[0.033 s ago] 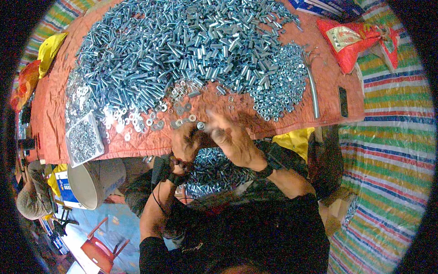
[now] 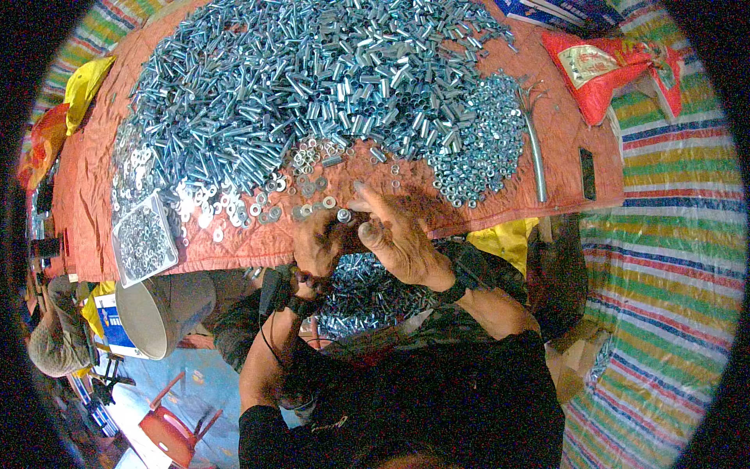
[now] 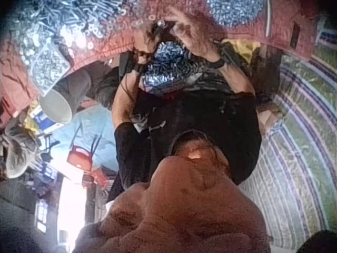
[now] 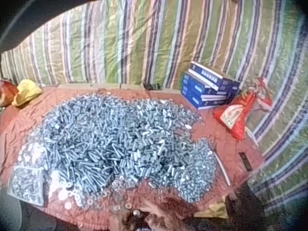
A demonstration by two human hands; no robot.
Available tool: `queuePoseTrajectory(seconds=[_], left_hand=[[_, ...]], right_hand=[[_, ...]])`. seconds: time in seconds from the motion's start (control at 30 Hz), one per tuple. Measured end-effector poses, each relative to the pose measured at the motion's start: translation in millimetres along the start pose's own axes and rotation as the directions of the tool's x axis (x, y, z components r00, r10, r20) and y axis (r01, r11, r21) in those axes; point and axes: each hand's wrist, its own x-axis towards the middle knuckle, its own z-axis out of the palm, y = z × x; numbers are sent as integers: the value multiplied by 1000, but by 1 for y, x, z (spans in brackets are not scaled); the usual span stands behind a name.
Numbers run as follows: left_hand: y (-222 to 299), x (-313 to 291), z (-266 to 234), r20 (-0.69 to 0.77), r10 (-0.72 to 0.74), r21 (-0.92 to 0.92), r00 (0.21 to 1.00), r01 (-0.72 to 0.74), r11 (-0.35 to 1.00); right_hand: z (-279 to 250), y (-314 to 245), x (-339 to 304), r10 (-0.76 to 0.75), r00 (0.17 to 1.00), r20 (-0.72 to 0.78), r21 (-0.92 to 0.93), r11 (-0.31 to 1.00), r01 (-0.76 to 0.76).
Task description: Assembling bolts, washers, and nuts from a large pile on a table.
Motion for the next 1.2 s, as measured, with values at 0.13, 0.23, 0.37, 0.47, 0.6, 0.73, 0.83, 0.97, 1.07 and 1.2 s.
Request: queuePoseTrajectory(seconds=[0.13,0.23,0.37,0.47,0.6,0.73,0.83,0.97,1.07,1.2], left_hand=[[-8,-3,2,-5,-11,57,1000,12,998],[-7,-2,0,1,11,-22,1000,-11,1000],[2,-9,-1,14,115,68,993,-116,991],[6,-8,-2,58,179,48,982,-182,982],[18,-6,-11,186,203,73,961,-220,973],[7,-14,-16,269,208,67,940,-234,970],[9,-16,-17,246,183,-54,952,-175,983],[6,-15,-26,180,101,-51,978,-93,994],[-1,-12,-29,24,-13,-131,1000,16,991],[4,-7,-37,-14,-150,-210,989,144,967]], right_hand=[[-11,2,1,68,968,244,122,988,-100],[-14,-3,8,156,973,172,136,974,-181],[-11,5,31,133,991,-5,-151,980,-132],[-5,22,53,-38,996,-75,-300,954,14],[8,28,95,-268,962,-46,-433,874,222],[37,26,125,-293,953,-75,-448,864,230],[52,29,142,-367,930,0,-562,769,303],[62,24,147,-267,959,95,-699,668,255],[64,22,145,-433,899,68,-657,659,367],[60,22,144,-434,899,63,-708,616,346]])
